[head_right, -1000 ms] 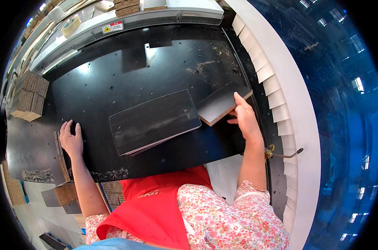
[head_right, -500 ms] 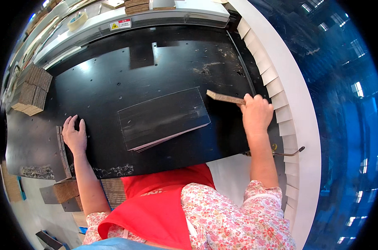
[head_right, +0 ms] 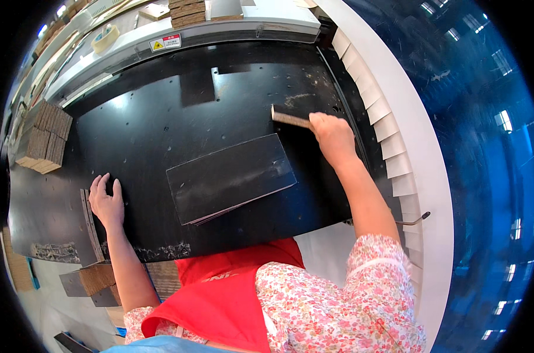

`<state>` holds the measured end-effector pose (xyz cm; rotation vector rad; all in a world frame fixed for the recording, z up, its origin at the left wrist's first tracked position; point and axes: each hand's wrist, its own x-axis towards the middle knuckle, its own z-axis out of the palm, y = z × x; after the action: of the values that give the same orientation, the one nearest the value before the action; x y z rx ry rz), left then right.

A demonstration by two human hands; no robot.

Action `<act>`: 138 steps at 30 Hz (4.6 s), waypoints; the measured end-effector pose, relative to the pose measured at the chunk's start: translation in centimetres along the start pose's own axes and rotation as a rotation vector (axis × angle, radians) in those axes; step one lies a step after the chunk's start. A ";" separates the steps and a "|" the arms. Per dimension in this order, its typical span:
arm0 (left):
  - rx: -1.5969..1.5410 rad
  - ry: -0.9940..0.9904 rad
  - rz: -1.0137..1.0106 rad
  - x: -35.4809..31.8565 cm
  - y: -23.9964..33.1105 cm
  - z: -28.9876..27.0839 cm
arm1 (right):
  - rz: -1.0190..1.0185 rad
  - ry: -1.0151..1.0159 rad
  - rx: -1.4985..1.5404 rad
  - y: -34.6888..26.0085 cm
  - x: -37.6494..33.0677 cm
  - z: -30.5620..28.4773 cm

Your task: The person picks up and places stacks of black wooden blocks, aligns individual blocks against a guide on a conveyor belt, and brushes debris off the surface.

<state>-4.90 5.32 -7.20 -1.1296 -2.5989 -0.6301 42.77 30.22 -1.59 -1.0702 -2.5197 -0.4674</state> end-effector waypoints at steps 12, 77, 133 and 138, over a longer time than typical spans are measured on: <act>0.031 0.023 0.028 0.2 0.2 0.0 | 0.278 -0.076 -0.542 8.9 8.7 9.7; 0.101 0.005 0.064 0.6 1.1 0.1 | 0.694 -0.426 -0.165 14.6 17.6 10.2; -0.124 -0.144 -0.146 2.5 5.5 1.0 | 0.379 -0.030 0.724 -2.1 2.5 8.8; -0.140 -0.129 -0.144 2.4 5.7 1.0 | 0.399 -0.066 0.689 -1.9 2.4 8.4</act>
<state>-2.35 10.84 -5.49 -1.0610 -2.8040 -0.8061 38.14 34.11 -8.23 -1.2411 -2.1513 0.5163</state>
